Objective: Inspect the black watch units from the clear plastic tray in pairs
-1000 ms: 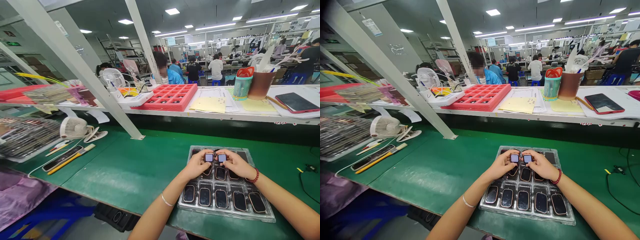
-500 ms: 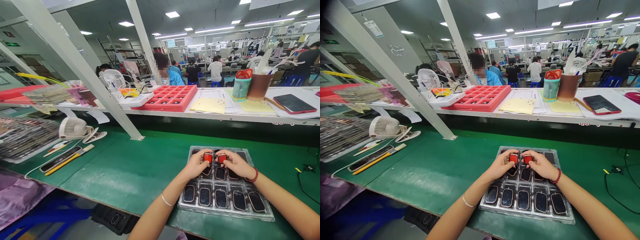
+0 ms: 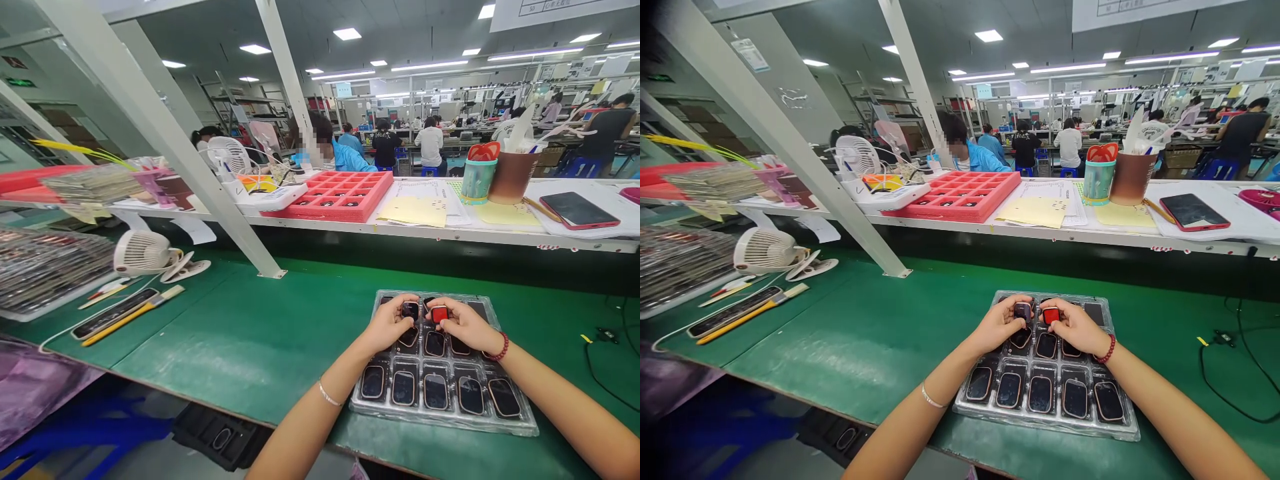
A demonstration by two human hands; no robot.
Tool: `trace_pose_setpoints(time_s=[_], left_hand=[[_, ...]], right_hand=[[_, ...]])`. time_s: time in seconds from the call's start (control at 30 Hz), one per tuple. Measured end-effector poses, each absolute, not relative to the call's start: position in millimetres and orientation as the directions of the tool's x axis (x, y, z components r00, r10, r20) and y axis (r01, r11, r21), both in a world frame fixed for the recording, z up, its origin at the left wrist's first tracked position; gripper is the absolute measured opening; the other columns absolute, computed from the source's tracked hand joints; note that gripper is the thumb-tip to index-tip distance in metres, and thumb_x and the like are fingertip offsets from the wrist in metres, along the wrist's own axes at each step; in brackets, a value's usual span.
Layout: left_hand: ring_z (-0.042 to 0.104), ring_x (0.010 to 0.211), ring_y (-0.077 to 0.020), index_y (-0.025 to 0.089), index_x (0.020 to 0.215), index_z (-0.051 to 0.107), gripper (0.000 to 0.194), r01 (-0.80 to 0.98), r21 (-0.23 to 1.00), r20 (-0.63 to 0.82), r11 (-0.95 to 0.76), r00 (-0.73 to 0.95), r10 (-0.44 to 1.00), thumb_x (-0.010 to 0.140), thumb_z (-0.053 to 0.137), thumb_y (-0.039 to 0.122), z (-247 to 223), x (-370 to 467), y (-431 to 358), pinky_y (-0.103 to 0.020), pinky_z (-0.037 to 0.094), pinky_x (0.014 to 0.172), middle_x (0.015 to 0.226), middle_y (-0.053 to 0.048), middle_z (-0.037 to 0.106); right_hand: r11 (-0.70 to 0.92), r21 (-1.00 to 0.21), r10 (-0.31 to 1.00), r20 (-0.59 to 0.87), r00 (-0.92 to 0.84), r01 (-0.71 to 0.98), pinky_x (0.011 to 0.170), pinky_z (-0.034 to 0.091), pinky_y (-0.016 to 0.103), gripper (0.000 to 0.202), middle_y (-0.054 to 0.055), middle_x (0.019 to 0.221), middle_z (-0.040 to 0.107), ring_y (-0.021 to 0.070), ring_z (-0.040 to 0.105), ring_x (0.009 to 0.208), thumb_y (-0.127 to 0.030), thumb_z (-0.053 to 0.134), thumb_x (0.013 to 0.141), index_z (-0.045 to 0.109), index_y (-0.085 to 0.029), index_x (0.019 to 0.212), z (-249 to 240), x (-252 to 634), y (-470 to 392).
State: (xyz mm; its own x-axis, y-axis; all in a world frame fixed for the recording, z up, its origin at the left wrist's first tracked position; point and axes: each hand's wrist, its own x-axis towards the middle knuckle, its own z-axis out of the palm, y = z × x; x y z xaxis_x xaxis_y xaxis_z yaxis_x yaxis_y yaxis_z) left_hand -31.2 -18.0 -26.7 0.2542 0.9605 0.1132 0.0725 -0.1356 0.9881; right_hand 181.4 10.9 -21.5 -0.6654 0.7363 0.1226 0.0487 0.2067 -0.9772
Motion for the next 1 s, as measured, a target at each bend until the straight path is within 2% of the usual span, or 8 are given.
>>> trace_pose_setpoints(time_s=[0.1,0.33,0.47,0.77,1.0], left_hand=[[0.058,0.073,-0.012,0.015,0.113,0.053,0.044,0.056,0.99,0.109,-0.128,0.259,0.96,0.07,0.056,0.008,-26.3,-30.7,-18.5,-0.027,0.05,0.071,0.098,-0.007,0.061],[0.059,0.074,-0.0148,0.014,0.106,0.056,0.031,0.065,0.99,0.108,-0.129,0.255,0.961,0.075,0.058,0.018,-24.1,-31.5,-19.5,-0.026,0.049,0.065,0.087,-0.006,0.063],[0.057,0.07,-0.0136,0.012,0.096,0.059,0.023,0.056,0.991,0.1,-0.119,0.265,0.959,0.076,0.061,0.024,-22.1,-31.5,-20.5,-0.025,0.049,0.062,0.081,-0.005,0.061],[0.06,0.072,-0.0162,0.012,0.093,0.061,0.031,0.074,0.993,0.073,-0.095,0.256,0.964,0.078,0.059,0.039,-19.3,-33.2,-20.1,-0.027,0.051,0.06,0.079,-0.006,0.063],[0.059,0.065,-0.0131,0.013,0.091,0.063,0.033,0.048,0.996,0.068,-0.08,0.216,0.974,0.08,0.057,0.043,-18.0,-32.3,-19.8,-0.024,0.049,0.059,0.075,-0.005,0.066]], right_hand=[[0.202,-0.977,0.745,0.109,-0.658,0.066,0.077,0.053,0.034,0.034,0.006,0.107,0.061,0.0171,0.062,0.084,-0.014,0.05,0.078,0.053,-0.02,0.111,-19.4,180.8,9.8],[0.193,-0.976,0.752,0.08,-0.655,0.103,0.07,0.052,0.031,0.028,0.005,0.098,0.064,0.0151,0.062,0.073,-0.016,0.048,0.08,0.053,-0.02,0.108,-17.9,180.8,10.9],[0.189,-0.975,0.751,0.069,-0.656,0.114,0.067,0.051,0.03,0.027,0.006,0.1,0.064,0.0156,0.063,0.074,-0.017,0.048,0.082,0.054,-0.021,0.108,-18.3,181.6,12.3],[0.134,-0.988,0.757,0.051,-0.652,0.078,0.067,0.052,0.031,0.02,0.006,0.093,0.067,0.0149,0.062,0.072,-0.027,0.05,0.086,0.057,-0.019,0.102,-15.9,181.2,11.7],[0.103,-0.994,0.758,0.048,-0.651,0.047,0.063,0.051,0.028,0.021,0.005,0.082,0.067,0.0142,0.06,0.069,-0.036,0.053,0.086,0.059,-0.018,0.094,-20.5,184.5,12.5]])
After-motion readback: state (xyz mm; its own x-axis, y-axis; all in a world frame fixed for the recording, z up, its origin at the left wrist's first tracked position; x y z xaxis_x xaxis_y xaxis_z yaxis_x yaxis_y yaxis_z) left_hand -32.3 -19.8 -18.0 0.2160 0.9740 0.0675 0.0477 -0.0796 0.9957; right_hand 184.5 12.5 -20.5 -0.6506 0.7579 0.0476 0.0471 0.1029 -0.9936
